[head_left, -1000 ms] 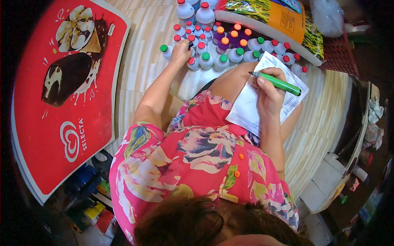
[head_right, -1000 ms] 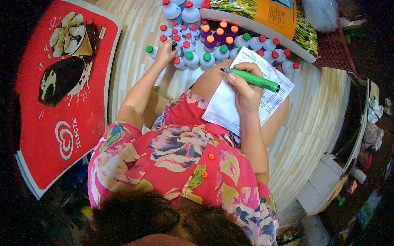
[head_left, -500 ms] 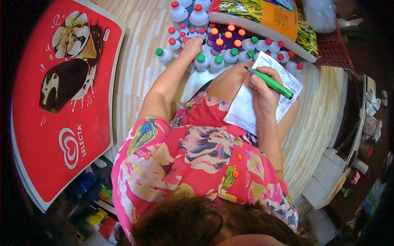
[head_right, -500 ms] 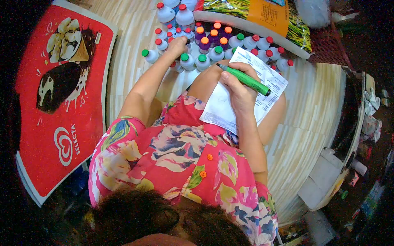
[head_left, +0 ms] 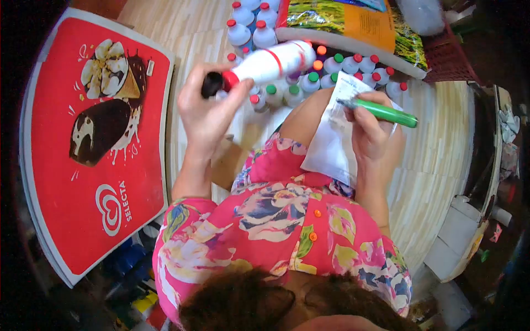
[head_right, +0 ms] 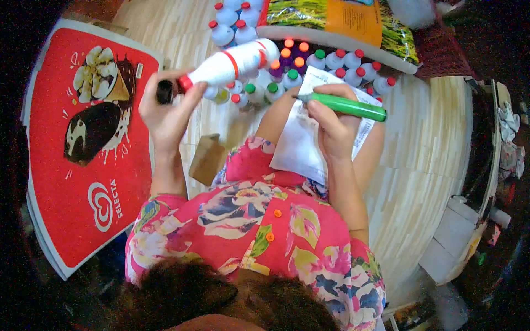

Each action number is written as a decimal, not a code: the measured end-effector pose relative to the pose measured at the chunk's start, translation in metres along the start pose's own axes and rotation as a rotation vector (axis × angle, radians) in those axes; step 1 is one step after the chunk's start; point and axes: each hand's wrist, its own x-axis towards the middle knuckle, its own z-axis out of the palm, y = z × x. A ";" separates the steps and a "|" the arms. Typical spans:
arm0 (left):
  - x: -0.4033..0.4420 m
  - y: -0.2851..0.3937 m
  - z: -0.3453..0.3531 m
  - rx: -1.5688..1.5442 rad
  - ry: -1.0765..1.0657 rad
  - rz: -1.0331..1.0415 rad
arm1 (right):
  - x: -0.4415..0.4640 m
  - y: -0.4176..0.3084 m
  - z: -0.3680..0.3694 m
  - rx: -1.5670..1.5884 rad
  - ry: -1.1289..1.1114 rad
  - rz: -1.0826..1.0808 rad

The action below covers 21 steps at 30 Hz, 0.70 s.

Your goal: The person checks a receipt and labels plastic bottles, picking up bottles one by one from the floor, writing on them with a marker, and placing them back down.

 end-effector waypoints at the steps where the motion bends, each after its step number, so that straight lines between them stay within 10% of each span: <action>1: -0.003 0.011 0.001 -0.104 0.002 0.031 | -0.002 -0.010 -0.001 0.031 0.000 -0.052; 21: -0.046 0.035 0.064 -0.344 -0.306 0.257 | -0.023 -0.028 0.013 -0.436 -0.060 -0.192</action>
